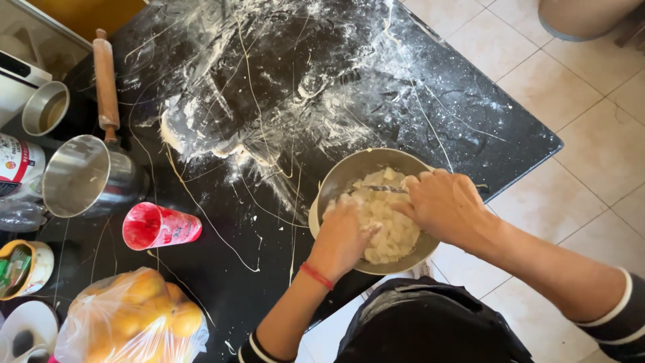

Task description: Mixing flour and butter in a bowl to prepare dough for baking.

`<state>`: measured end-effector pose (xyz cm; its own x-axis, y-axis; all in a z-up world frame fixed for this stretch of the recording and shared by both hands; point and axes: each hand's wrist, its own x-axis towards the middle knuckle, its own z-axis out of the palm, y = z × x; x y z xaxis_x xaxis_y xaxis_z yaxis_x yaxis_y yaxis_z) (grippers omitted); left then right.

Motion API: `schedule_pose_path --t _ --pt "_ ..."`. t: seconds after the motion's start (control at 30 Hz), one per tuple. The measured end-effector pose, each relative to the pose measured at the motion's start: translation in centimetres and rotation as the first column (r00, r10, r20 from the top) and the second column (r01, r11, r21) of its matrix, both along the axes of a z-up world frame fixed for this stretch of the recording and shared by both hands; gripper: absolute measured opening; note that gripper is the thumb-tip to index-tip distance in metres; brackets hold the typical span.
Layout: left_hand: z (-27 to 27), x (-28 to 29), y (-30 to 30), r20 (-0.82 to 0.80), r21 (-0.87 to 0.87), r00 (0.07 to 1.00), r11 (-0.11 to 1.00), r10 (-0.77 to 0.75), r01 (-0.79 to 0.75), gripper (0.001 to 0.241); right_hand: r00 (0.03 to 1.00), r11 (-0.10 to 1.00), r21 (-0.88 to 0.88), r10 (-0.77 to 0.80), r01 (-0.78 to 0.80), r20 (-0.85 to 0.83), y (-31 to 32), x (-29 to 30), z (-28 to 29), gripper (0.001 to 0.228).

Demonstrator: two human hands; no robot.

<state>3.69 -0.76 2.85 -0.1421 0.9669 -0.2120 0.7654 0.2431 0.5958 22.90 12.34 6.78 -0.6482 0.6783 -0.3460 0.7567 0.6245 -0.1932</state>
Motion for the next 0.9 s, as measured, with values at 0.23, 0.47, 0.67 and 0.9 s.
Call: schedule_pose_path --t 0.23,0.47,0.67,0.9 --pt "-3.5 0.8 5.7 -0.117 -0.459 0.972 0.879 -0.202 0.127 0.079 0.956 0.743 0.63 0.293 -0.228 0.0 0.8 1.1 -2.0 0.01" --pt "-10.9 -1.9 9.7 0.207 -0.447 0.958 0.89 0.198 -0.088 0.075 0.808 0.74 0.662 0.319 0.114 -0.496 1.8 2.5 -6.0 0.014" --pt "-11.5 0.1 11.8 0.421 -0.555 0.841 0.83 0.339 -0.058 0.076 0.75 0.807 0.571 0.283 0.151 -0.598 1.8 2.5 -4.8 0.008" --pt "-13.5 0.0 12.3 0.589 -0.722 0.589 0.688 0.554 0.075 0.083 0.717 0.84 0.522 0.273 0.147 -0.641 2.1 2.5 -5.4 0.008"
